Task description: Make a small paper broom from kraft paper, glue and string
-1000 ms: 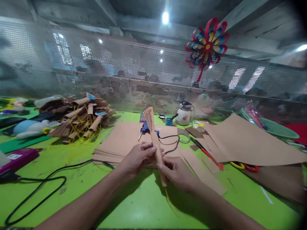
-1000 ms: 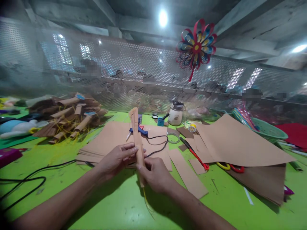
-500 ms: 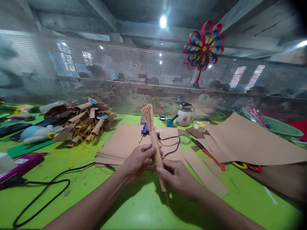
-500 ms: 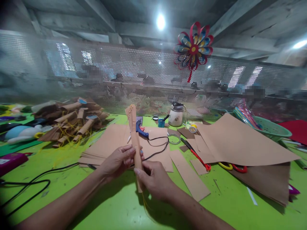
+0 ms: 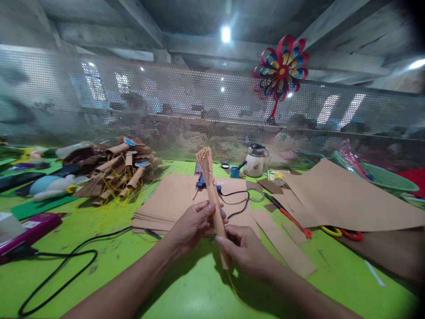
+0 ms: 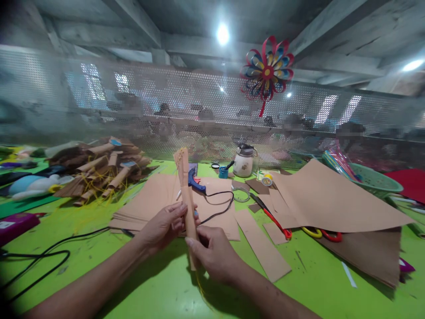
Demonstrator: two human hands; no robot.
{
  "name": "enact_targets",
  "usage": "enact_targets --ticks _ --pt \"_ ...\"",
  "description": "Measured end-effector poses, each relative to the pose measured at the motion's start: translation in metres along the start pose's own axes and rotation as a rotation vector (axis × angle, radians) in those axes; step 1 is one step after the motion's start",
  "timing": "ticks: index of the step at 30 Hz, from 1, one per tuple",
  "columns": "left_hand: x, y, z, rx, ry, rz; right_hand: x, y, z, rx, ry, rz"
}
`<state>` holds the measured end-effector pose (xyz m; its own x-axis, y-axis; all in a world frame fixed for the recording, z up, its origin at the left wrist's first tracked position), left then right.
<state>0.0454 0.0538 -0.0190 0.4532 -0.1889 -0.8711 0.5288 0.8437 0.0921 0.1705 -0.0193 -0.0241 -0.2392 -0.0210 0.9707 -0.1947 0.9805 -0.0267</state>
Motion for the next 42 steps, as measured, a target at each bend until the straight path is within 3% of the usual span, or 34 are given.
enact_targets --ticks 9,15,20,31,39,42 --pt "-0.001 0.001 -0.001 0.022 0.088 0.007 -0.003 0.001 0.001 -0.049 -0.041 -0.01" --pt "0.003 -0.001 0.003 -0.003 0.023 -0.011 -0.007 0.003 0.0 -0.102 -0.033 0.003" --pt "0.009 -0.001 0.002 0.057 0.042 -0.022 -0.008 0.005 -0.001 -0.121 0.016 -0.008" --pt "0.007 0.0 0.002 -0.004 0.076 -0.06 -0.011 0.007 -0.005 -0.102 0.081 0.016" --pt "0.005 -0.002 0.006 0.06 0.097 0.023 -0.014 0.006 0.001 -0.049 0.346 0.146" --pt "0.007 -0.002 0.007 0.052 0.093 0.054 -0.014 0.005 0.003 -0.104 0.304 0.126"
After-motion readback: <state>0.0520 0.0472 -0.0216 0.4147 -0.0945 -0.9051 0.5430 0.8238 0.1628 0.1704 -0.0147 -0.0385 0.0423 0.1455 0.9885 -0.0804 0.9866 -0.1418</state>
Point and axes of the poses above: each hand's wrist, its own y-axis towards the middle knuckle, its own z-axis out of the palm, x = y × z, the point moved 3 cm from there along y, towards the middle knuckle, and after that the axes turned 8 degrees about z, right-handed, at the moved point
